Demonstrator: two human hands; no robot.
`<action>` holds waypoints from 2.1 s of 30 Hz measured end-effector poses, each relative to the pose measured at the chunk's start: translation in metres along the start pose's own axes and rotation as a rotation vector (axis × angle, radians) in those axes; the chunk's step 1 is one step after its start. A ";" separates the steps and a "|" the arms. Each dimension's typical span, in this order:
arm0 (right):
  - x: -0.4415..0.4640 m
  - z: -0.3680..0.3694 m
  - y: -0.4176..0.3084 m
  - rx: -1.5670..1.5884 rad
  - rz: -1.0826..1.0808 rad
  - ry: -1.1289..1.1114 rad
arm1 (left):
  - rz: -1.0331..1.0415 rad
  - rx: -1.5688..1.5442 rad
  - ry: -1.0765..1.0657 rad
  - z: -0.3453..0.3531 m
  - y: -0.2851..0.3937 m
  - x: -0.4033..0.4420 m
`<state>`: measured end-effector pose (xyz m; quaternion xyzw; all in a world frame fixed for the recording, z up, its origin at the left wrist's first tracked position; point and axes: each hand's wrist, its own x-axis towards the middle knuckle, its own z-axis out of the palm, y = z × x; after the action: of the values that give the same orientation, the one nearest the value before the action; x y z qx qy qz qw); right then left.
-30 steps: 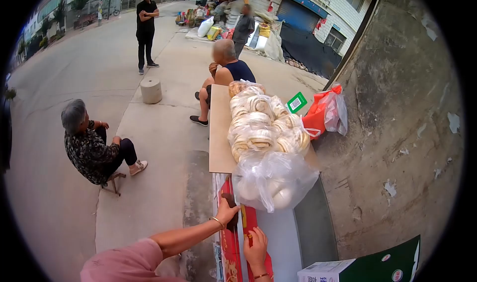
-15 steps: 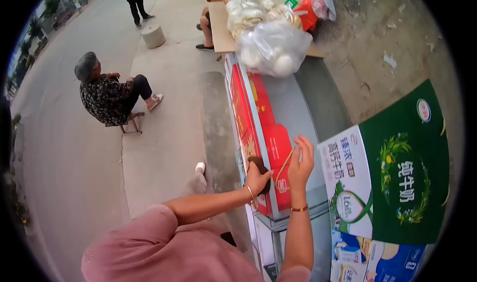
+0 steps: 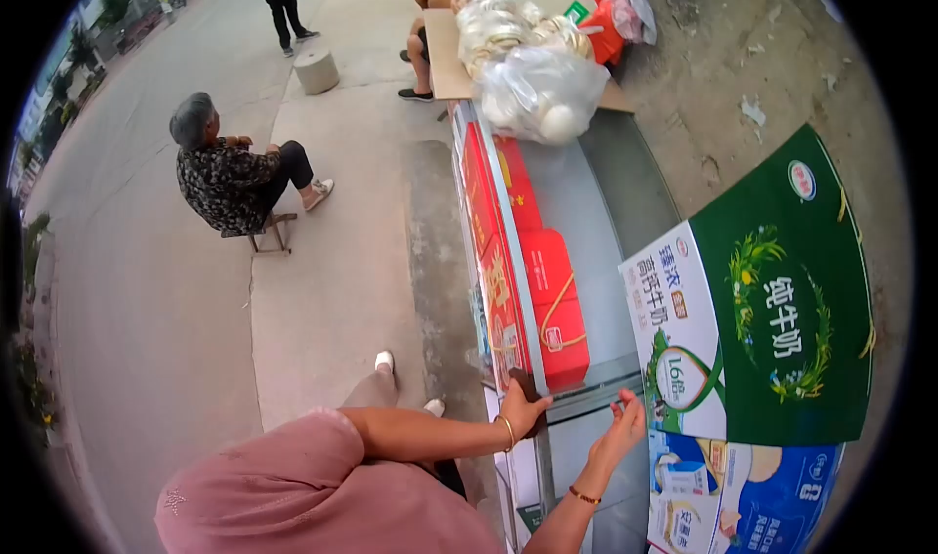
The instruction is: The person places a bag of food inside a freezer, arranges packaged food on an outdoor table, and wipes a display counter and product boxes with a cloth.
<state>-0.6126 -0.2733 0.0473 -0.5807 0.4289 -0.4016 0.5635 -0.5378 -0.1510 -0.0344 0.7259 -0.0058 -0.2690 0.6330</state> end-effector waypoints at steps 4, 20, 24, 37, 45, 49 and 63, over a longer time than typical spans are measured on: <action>0.008 0.027 -0.001 -0.117 -0.089 -0.147 | -0.049 0.172 0.062 0.002 0.001 0.039; 0.082 0.305 -0.021 -0.645 -0.569 -0.628 | 0.006 -0.018 0.084 -0.116 0.151 0.340; 0.132 0.421 -0.016 -0.837 -0.709 -0.665 | 0.038 -0.135 0.060 -0.142 0.168 0.431; 0.163 0.489 0.028 -1.134 -0.715 -0.499 | 0.315 -0.424 -0.053 -0.192 0.180 0.565; 0.163 0.486 0.026 -1.145 -0.663 -0.514 | 0.050 -1.321 -0.197 -0.280 0.165 0.615; 0.158 0.489 0.026 -1.189 -0.582 -0.503 | 0.772 -0.044 -0.158 -0.280 0.185 0.681; 0.154 0.501 0.013 -1.260 -0.316 -0.467 | 0.998 1.049 -0.191 -0.272 0.221 0.834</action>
<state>-0.0895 -0.2644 0.0109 -0.9243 0.3581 -0.0178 0.1308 0.3567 -0.2364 -0.1355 0.8180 -0.5193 0.0274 0.2460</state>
